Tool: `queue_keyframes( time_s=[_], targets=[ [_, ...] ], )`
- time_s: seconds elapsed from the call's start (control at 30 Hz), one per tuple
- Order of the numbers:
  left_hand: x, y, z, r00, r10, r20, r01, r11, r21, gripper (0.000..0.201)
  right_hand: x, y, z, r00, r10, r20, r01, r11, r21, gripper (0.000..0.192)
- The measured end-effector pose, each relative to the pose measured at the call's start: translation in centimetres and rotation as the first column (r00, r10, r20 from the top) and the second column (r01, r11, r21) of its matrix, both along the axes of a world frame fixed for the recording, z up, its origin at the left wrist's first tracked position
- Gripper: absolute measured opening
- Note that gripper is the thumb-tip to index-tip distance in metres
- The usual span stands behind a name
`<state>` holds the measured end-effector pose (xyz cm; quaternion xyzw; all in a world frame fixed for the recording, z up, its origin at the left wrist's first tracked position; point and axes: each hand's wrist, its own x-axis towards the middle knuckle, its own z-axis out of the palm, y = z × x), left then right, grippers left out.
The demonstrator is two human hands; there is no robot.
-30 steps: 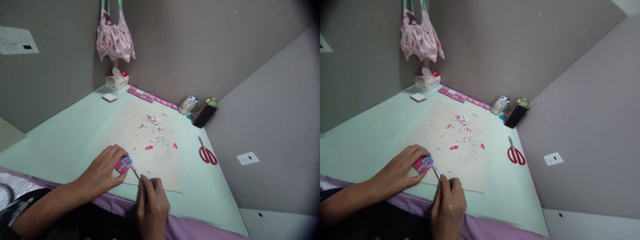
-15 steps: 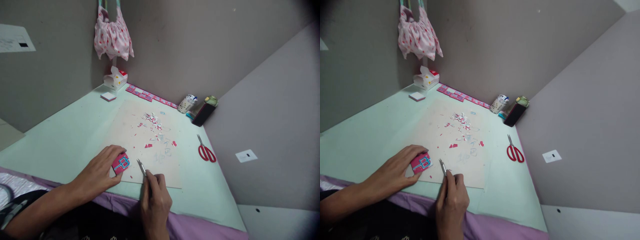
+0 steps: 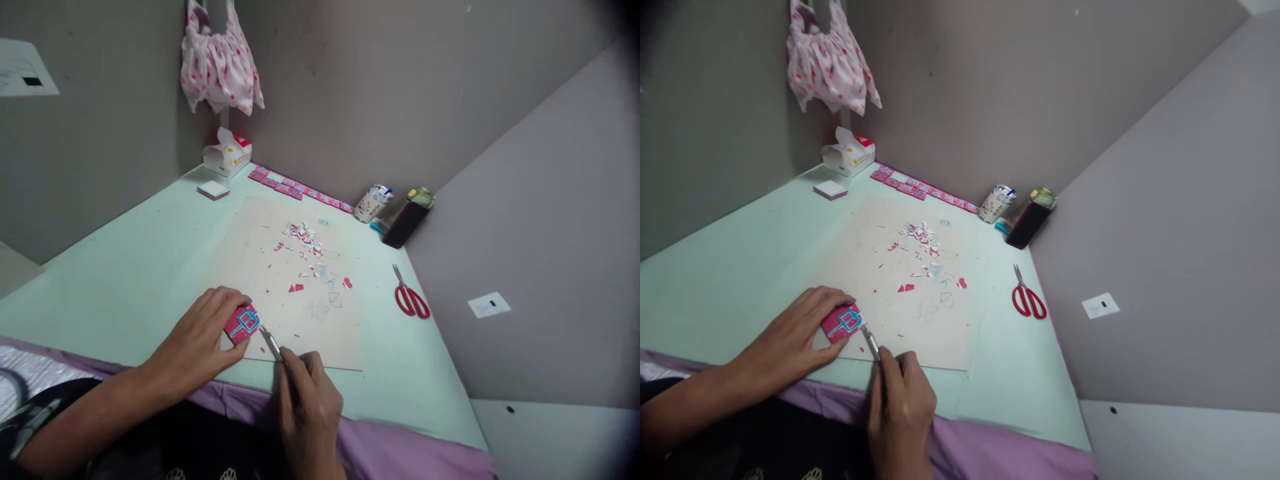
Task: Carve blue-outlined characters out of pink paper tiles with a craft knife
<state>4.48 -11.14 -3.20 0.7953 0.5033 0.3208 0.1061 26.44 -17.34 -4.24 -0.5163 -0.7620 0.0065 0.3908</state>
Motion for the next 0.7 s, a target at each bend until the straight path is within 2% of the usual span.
queue_keyframes(
  time_s=[0.57, 0.7],
  targets=[
    [-0.10, 0.17, -0.93, 0.999, -0.003, 0.041, 0.004, 1.000, -0.011, 0.029, -0.13, 0.08, -0.01, 0.996, 0.022, 0.086, -0.021, 1.000, -0.021, 0.028],
    [-0.19, 0.33, -0.92, 0.999, -0.008, 0.052, 0.009, 1.000, -0.020, 0.028, -0.33, -0.18, -0.13, 0.992, -0.004, 0.130, 0.004, 1.000, 0.003, 0.029]
  ],
)
